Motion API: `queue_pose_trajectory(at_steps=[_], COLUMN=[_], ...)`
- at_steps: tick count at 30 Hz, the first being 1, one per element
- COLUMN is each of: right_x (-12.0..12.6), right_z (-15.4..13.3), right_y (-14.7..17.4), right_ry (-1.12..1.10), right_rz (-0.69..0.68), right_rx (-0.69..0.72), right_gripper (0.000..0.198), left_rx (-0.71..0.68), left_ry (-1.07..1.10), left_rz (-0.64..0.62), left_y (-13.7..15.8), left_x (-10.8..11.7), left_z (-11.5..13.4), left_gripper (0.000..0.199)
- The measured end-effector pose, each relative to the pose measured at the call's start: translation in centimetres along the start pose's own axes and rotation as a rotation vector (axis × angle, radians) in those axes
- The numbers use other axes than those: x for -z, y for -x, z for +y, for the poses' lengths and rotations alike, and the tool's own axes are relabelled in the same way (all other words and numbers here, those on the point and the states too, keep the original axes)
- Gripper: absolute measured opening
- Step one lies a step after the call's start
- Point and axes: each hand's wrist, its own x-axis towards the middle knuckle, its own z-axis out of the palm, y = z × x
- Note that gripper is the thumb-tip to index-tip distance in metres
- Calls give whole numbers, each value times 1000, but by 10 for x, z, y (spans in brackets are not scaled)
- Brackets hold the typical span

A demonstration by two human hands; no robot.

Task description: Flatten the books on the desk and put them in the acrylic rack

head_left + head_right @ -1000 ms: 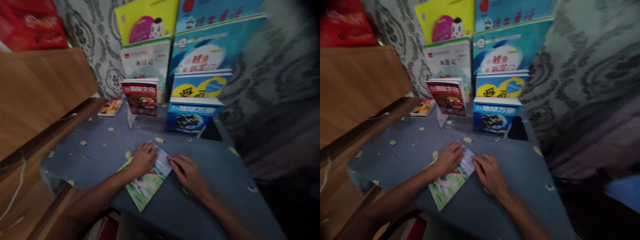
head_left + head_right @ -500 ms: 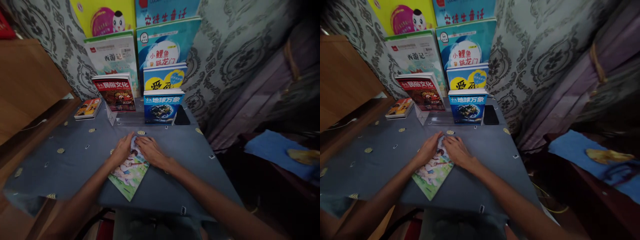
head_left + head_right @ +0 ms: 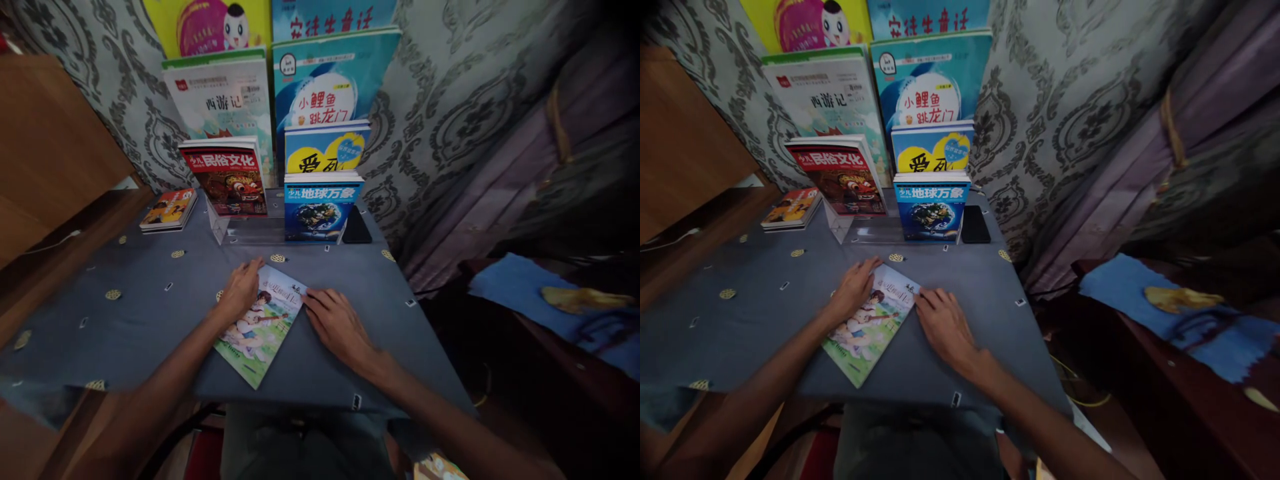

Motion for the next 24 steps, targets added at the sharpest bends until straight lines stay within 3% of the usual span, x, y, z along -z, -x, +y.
queue_pose_trajectory(at_steps=[6, 12, 17, 24], right_x=[1, -10, -14, -17], right_z=[-16, 9, 12, -5], right_y=[-2, -20, -34, -47], right_ry=[-131, -216, -89, -132], right_rz=[29, 89, 49, -63], right_rx=[-131, -157, -223, -21], right_gripper=[29, 35, 35, 40], left_rx=[51, 195, 88, -2], left_ry=[32, 50, 4, -107], left_rz=[12, 46, 54, 77], left_y=[-4, -1, 3, 5], left_x=[2, 2, 1, 0], left_z=[3, 1, 3, 10], left_gripper=[45, 45, 39, 39])
